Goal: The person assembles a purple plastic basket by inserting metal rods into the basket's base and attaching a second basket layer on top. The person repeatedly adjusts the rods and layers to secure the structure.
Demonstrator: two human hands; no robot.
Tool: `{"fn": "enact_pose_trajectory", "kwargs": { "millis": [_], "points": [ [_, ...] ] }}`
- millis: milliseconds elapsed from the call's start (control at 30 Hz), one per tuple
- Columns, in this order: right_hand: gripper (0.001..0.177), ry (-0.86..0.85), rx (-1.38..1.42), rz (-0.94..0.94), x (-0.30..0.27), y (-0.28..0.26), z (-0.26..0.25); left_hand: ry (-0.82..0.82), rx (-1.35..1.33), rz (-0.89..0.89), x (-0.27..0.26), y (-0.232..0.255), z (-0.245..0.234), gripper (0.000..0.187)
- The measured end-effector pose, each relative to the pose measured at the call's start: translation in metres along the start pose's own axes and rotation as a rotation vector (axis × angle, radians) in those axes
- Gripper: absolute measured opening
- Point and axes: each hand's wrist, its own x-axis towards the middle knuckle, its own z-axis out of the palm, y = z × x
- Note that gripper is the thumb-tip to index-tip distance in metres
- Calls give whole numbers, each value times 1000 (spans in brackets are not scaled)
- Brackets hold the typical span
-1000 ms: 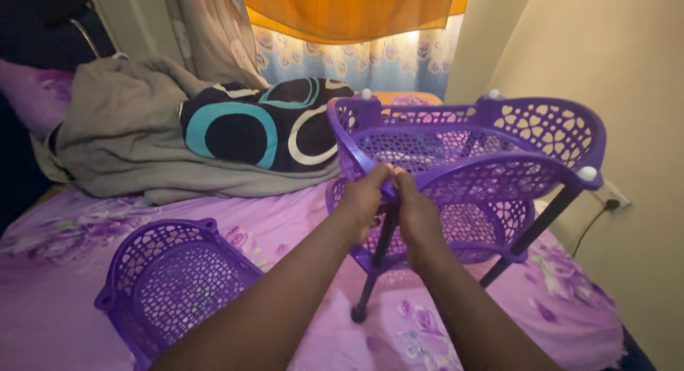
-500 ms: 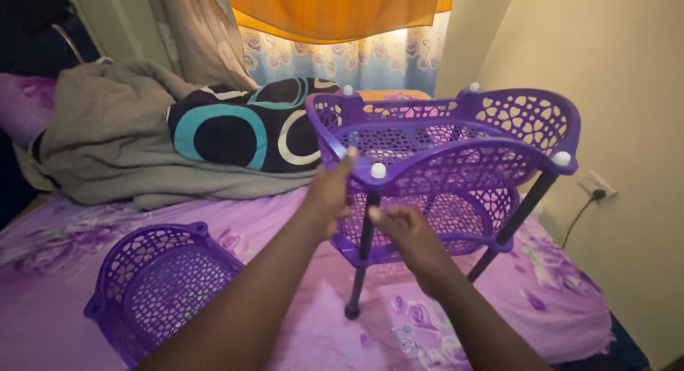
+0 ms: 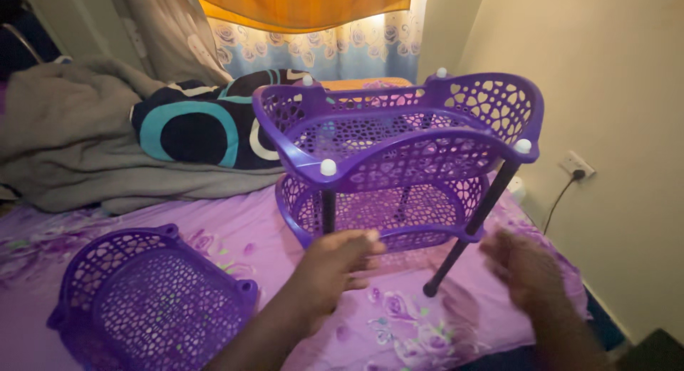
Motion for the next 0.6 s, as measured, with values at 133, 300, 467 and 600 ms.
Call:
{"fn": "enact_pose_trajectory", "kwargs": {
  "millis": [133, 300, 467, 600],
  "points": [
    [77, 106, 280, -123, 26, -68, -5, -75, -259, -25, 36, 12, 41, 80],
    [113, -4, 202, -59, 39, -145, 19, 74, -601, -3, 106, 21, 68, 113],
    [80, -227, 106, 87, 61, -158, 44, 160, -630, 167, 147, 5, 85, 118],
    [45, -697, 464, -5, 79, -142, 41, 200, -652, 170, 148, 8, 80, 116]
  ]
}}
